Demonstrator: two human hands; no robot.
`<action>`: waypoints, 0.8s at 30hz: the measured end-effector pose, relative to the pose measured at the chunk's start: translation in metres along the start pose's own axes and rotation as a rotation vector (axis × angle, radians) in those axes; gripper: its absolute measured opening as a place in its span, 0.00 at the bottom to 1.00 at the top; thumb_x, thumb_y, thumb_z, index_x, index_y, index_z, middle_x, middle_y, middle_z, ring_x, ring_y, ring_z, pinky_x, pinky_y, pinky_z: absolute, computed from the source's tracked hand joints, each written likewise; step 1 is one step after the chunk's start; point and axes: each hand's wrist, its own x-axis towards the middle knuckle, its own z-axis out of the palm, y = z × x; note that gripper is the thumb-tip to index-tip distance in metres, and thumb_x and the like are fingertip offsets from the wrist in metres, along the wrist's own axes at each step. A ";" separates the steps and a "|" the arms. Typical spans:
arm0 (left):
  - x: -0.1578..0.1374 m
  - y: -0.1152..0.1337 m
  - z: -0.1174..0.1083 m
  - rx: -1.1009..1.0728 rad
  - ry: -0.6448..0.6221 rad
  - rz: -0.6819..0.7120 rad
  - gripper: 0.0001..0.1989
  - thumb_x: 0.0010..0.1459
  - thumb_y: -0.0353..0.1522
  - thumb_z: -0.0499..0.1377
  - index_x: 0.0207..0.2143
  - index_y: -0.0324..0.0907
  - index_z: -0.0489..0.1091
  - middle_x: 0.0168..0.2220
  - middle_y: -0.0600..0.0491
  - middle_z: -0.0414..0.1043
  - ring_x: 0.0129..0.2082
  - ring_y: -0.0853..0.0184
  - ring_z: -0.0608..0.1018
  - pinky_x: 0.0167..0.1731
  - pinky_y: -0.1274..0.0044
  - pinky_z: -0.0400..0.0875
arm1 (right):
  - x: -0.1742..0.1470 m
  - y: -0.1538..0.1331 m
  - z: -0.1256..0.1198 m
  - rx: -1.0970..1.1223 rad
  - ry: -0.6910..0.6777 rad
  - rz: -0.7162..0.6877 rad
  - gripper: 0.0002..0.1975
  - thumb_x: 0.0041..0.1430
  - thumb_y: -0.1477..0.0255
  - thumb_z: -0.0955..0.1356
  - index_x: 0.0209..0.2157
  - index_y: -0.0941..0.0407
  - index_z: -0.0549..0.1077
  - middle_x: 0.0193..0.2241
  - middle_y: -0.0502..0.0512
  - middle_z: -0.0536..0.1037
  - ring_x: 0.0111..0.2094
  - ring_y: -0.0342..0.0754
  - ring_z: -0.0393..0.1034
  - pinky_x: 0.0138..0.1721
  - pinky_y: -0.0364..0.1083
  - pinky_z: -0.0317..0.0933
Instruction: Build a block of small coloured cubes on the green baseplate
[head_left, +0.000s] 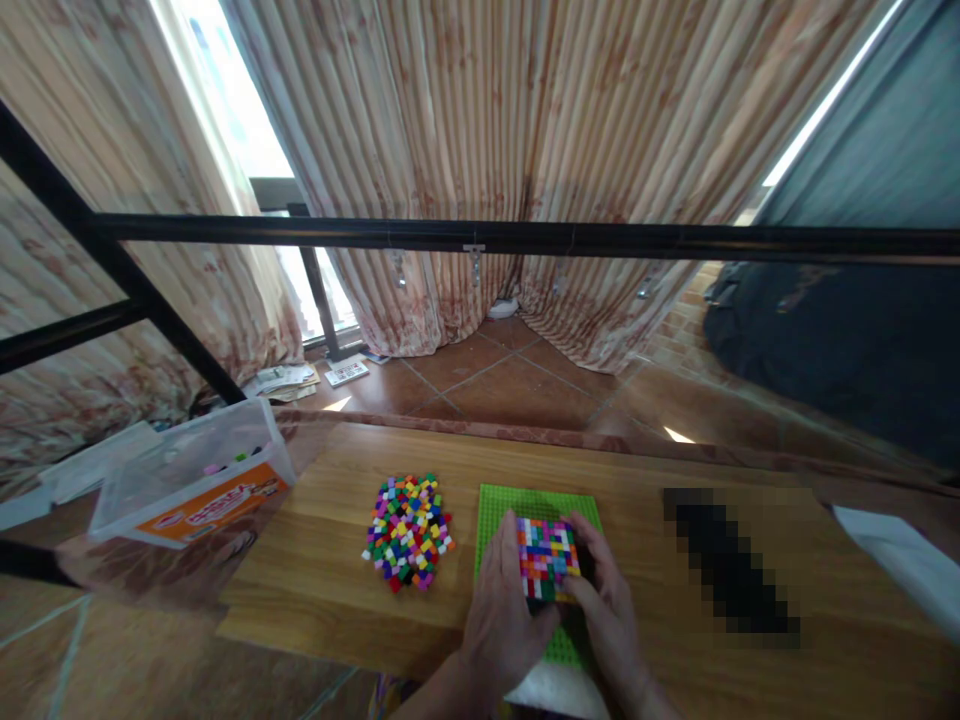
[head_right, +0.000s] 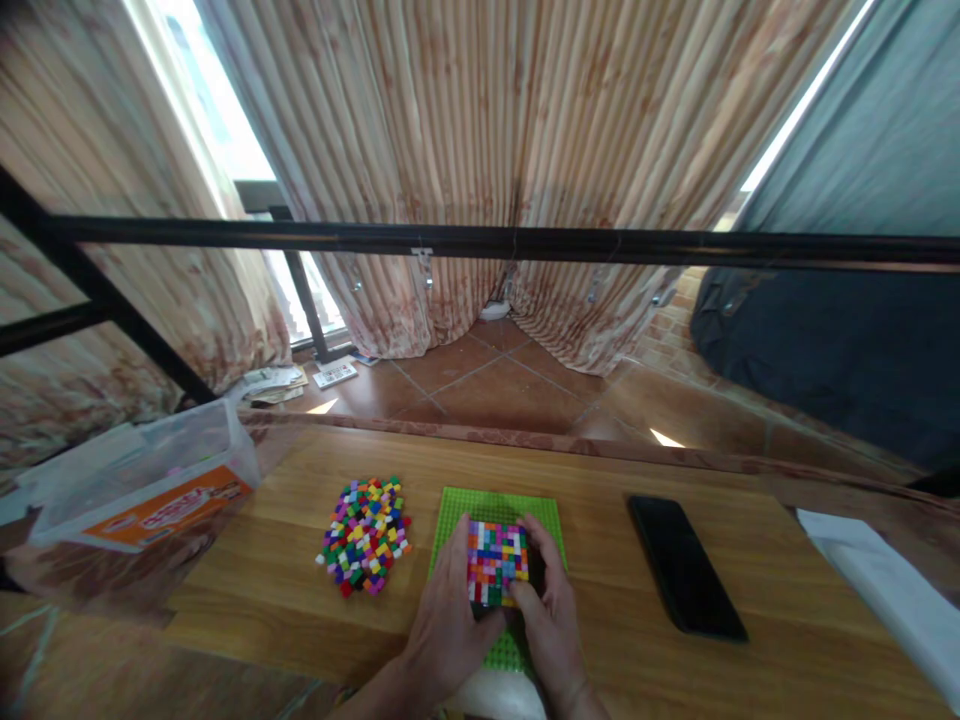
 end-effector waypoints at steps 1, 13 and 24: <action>0.000 0.000 0.000 -0.002 -0.005 -0.012 0.48 0.49 0.32 0.62 0.68 0.35 0.40 0.67 0.39 0.51 0.66 0.51 0.57 0.62 0.59 0.60 | 0.000 0.000 0.000 -0.004 -0.003 0.002 0.31 0.49 0.72 0.68 0.58 0.50 0.66 0.59 0.57 0.68 0.61 0.57 0.60 0.62 0.59 0.52; 0.000 0.007 -0.006 0.000 -0.088 -0.060 0.46 0.49 0.29 0.58 0.68 0.31 0.40 0.69 0.39 0.47 0.68 0.53 0.53 0.65 0.61 0.54 | -0.001 0.000 0.000 -0.126 -0.005 -0.039 0.30 0.49 0.73 0.66 0.57 0.52 0.67 0.58 0.58 0.69 0.59 0.57 0.63 0.61 0.59 0.54; -0.001 0.005 -0.004 0.015 -0.071 -0.051 0.46 0.49 0.30 0.59 0.68 0.32 0.42 0.69 0.40 0.48 0.68 0.52 0.53 0.66 0.61 0.54 | -0.001 0.002 -0.001 -0.230 -0.036 -0.104 0.26 0.50 0.72 0.64 0.53 0.51 0.70 0.57 0.57 0.69 0.60 0.57 0.59 0.63 0.61 0.48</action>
